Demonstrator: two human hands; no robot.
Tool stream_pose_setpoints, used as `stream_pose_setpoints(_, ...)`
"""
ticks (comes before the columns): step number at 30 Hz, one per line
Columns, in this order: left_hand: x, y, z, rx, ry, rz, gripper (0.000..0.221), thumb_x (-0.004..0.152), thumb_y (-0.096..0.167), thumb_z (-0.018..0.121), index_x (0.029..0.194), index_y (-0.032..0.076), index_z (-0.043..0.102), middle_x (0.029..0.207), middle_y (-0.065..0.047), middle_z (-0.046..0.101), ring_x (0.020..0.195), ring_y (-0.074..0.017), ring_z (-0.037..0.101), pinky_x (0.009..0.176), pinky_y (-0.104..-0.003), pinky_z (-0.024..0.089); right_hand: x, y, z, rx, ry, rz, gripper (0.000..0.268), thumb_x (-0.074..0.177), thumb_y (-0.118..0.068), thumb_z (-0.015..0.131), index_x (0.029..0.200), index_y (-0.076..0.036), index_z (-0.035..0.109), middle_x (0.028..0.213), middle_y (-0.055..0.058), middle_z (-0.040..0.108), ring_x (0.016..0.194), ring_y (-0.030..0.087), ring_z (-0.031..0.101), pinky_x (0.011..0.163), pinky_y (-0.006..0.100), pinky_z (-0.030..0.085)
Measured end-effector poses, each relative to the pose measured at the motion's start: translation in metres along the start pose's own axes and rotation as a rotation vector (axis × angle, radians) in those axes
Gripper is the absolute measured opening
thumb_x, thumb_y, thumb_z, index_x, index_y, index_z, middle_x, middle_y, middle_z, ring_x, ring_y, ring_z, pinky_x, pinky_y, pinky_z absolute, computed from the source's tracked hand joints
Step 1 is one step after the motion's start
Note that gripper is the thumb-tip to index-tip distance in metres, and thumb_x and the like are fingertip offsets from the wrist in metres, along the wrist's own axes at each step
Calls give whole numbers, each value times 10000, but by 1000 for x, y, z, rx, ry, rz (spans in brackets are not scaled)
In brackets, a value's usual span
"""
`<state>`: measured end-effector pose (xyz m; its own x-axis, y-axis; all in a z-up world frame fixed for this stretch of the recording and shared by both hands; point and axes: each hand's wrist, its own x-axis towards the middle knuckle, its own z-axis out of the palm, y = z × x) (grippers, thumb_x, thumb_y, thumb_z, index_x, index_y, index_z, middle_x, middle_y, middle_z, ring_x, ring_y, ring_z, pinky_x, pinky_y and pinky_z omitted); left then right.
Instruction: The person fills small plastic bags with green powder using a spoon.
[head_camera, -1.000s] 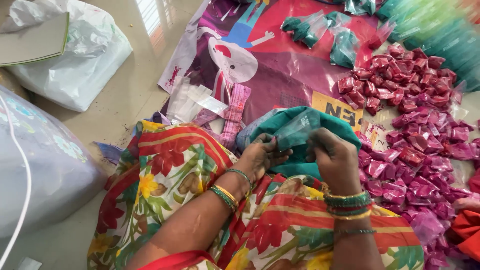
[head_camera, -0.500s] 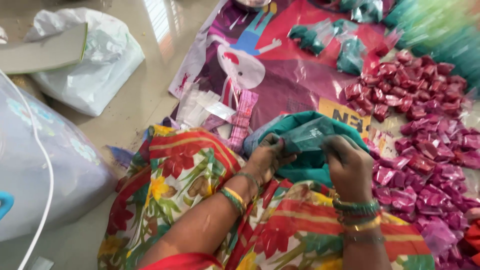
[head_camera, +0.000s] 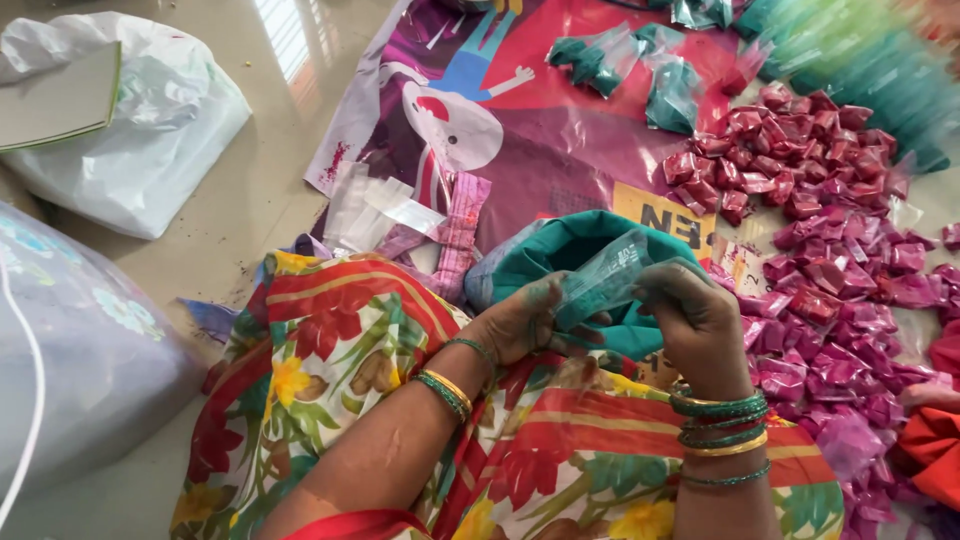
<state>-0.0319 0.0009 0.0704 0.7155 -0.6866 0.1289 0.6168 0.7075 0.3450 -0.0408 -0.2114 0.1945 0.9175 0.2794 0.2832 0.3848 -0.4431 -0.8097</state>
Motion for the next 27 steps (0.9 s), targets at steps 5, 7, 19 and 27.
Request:
stream_pose_setpoints(5, 5, -9, -13, 192, 62, 9, 654, 881, 72, 818, 1432, 86, 466, 1159, -191, 694, 1008, -290, 731, 845, -425, 641, -3, 2, -14, 55, -35, 71, 133, 932, 62, 668, 1054, 14, 689, 1020, 25, 679, 936, 81, 645, 818, 223, 548)
stream_pose_setpoints(7, 6, -8, -5, 230, 134, 3, 671, 822, 13, 827, 1393, 82, 481, 1121, -176, 706, 982, -271, 740, 840, -414, 657, -6, 7, -21, 140, -75, 60, 119, 925, 34, 660, 1042, 15, 668, 1103, 22, 673, 1012, 78, 655, 894, 224, 566)
stream_pose_setpoints(19, 8, -5, 3, 385, 251, 22, 497, 823, 9, 812, 1261, 49, 582, 1089, -122, 742, 1001, -207, 740, 857, -335, 635, 2, -4, -14, 163, -123, -10, 672, 1080, -564, 421, 1226, 32, 696, 1671, 136, 380, 1546, 250, 350, 1238, 381, 289)
stream_pose_setpoints(27, 5, -2, 8, 378, 181, 21, 470, 862, 26, 801, 1276, 30, 579, 1118, -141, 764, 1020, -207, 742, 886, -334, 609, -1, -13, 0, 362, -48, 157, 192, 1007, -114, 684, 1118, 40, 715, 1419, 55, 680, 1142, 85, 637, 975, 248, 539)
